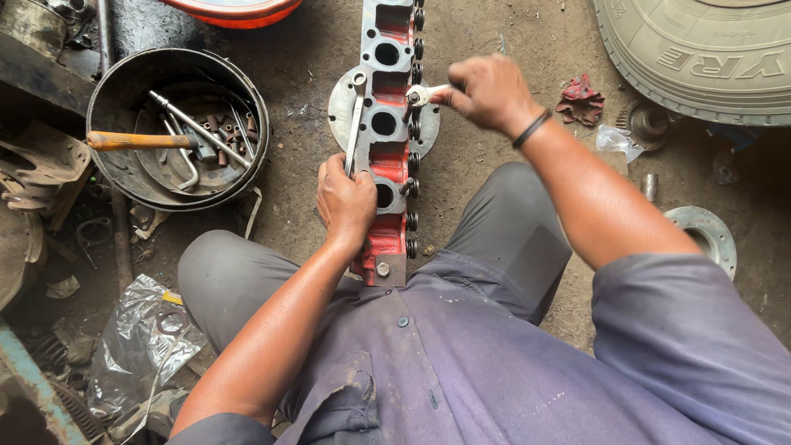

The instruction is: The person assembles engine components by hand and using a wrench, tightening bolts and placing metal rods into an engine block.

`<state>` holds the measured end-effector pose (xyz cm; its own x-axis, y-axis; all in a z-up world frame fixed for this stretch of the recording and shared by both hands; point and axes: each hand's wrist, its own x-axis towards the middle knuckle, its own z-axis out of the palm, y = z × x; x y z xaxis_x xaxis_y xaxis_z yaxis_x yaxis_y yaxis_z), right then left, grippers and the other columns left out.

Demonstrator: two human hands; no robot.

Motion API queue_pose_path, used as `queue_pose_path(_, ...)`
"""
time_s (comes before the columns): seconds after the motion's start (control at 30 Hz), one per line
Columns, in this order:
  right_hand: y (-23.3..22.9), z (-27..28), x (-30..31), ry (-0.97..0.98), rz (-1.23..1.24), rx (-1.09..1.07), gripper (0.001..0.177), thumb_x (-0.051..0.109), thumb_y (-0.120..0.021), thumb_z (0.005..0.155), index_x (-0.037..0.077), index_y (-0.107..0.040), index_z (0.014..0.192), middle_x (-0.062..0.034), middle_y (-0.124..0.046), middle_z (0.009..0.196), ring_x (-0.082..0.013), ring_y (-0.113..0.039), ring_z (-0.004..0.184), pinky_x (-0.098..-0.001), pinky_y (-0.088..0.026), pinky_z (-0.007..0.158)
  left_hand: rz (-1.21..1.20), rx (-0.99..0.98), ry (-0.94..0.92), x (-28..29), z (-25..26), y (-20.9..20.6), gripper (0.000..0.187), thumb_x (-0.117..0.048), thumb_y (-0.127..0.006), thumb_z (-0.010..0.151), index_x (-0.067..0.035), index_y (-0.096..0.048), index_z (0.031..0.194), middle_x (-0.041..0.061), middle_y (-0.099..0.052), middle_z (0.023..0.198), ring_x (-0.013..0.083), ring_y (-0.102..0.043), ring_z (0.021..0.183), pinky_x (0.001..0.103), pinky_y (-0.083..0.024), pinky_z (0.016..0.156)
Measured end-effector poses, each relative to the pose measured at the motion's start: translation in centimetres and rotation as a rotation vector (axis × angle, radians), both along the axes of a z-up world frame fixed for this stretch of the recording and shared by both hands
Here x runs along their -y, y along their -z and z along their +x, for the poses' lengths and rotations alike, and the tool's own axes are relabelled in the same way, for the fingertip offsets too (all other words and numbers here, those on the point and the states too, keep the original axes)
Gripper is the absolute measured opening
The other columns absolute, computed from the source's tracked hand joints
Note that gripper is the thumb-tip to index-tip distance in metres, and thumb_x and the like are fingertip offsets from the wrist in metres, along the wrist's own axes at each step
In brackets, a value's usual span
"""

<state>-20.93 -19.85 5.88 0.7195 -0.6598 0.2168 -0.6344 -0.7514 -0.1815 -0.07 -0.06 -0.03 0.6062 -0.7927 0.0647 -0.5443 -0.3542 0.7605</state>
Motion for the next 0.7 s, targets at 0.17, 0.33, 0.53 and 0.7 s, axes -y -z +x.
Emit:
queue_pose_path(0.17, -0.3, 1.4, -5.9, 0.352, 0.007, 0.025, 0.056, 0.058, -0.066, 0.1, 0.008, -0.063, 0.075, -0.0152, -0.062, 0.065, -0.0341, -0.061, 0.057, -0.0496, -0.045, 0.053, 0.026, -0.011, 0.01, 0.0, -0.1, -0.2, 0.035, -0.015, -0.055, 0.084, -0.002, -0.063, 0.116, 0.02, -0.065, 0.113, 0.0416, -0.063, 0.104, 0.052, -0.048, 0.091)
queue_pose_path(0.33, -0.7, 1.8, -9.2, 0.369, -0.105, 0.092, 0.041, 0.042, -0.065, 0.101, 0.005, -0.065, 0.084, -0.0147, -0.066, 0.07, -0.0349, -0.064, 0.059, -0.0499, -0.049, 0.054, 0.026, -0.003, 0.011, 0.1, -0.1, -0.5, 0.035, -0.015, -0.054, 0.085, -0.001, -0.064, 0.116, 0.021, -0.065, 0.112, 0.0417, -0.063, 0.104, 0.052, -0.047, 0.092)
queue_pose_path(0.53, -1.8, -0.2, -3.9, 0.045, 0.216, -0.052, 0.034, 0.034, -0.069, 0.098, 0.006, -0.074, 0.08, -0.0151, -0.066, 0.065, -0.0346, -0.062, 0.058, -0.0488, -0.048, 0.055, 0.014, -0.007, 0.014, 0.1, -0.1, -0.3, 0.034, -0.015, -0.056, 0.084, -0.001, -0.064, 0.114, 0.021, -0.065, 0.112, 0.0431, -0.063, 0.104, 0.053, -0.048, 0.091)
queue_pose_path(0.7, -0.3, -0.5, 0.1, 0.064, 1.259, 0.216, 0.032, 0.029, -0.07, 0.095, 0.004, -0.068, 0.076, -0.0029, -0.058, 0.059, -0.0133, -0.051, 0.049, -0.0308, -0.038, 0.044, -0.003, -0.01, 0.023, -0.2, 0.0, -0.3, 0.035, -0.015, -0.056, 0.085, -0.001, -0.064, 0.116, 0.022, -0.065, 0.112, 0.0442, -0.063, 0.103, 0.053, -0.048, 0.091)
